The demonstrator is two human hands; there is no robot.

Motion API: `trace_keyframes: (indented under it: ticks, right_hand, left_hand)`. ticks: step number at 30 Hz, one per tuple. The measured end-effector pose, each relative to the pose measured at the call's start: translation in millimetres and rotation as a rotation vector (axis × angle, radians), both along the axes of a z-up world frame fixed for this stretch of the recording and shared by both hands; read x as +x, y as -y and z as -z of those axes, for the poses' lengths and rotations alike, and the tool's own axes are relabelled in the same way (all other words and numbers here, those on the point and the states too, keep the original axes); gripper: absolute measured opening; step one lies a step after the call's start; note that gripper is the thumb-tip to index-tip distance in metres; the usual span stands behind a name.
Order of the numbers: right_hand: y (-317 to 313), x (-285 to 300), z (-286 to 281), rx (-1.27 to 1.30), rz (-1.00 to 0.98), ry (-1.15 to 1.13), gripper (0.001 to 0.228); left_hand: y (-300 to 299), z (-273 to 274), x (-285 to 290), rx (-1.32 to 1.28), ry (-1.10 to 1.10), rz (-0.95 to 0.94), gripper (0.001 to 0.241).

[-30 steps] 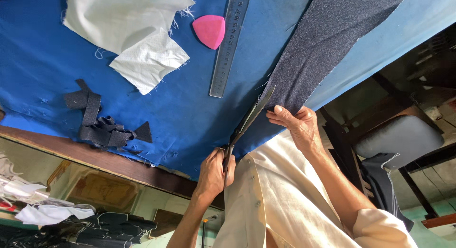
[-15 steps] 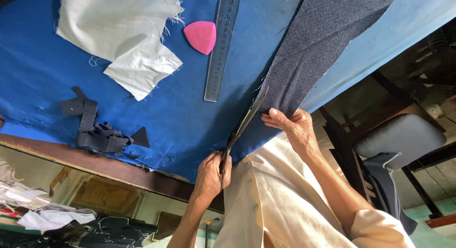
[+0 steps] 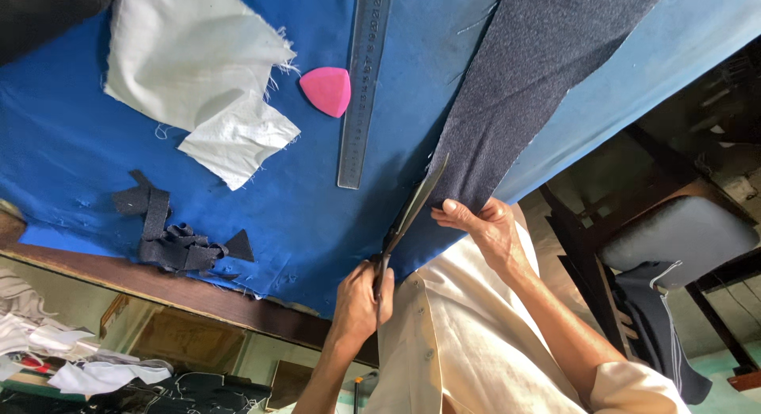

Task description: The person marks a line on dark fabric using a ruler and tailor's chalk, then cuts along the marked line with shears. The person also handles other fabric pieces on a work surface.

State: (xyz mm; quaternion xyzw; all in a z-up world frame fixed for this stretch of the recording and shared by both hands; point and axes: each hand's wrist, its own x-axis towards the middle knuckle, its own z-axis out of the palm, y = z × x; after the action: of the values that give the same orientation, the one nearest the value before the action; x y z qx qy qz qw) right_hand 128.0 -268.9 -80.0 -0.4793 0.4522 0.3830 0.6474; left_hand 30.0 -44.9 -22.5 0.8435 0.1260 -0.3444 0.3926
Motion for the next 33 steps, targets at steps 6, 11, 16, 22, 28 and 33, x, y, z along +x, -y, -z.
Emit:
trace_keyframes:
  ticks: [6, 11, 16, 22, 28, 33]
  right_hand:
    - [3, -6, 5, 0.024, 0.016, 0.02, 0.016]
    - [2, -1, 2, 0.042, -0.007, -0.007, 0.019]
    - [5, -3, 5, 0.052, 0.022, -0.009, 0.018]
    - [7, -7, 9, 0.067, -0.001, -0.037, 0.02]
    - [8, -14, 17, 0.102, 0.033, -0.061, 0.021]
    - [6, -5, 10, 0.077, 0.021, -0.064, 0.023]
  left_hand:
    - [12, 11, 1, 0.042, 0.062, -0.01, 0.025]
    - [13, 4, 5, 0.086, 0.087, -0.025, 0.03]
    - [17, -4, 19, 0.093, 0.086, 0.015, 0.023]
    - [32, 4, 40, 0.068, 0.085, -0.021, 0.023]
    - [30, 9, 28, 0.137, 0.098, 0.009, 0.029]
    - [40, 3, 53, 0.097, 0.038, 0.011, 0.024]
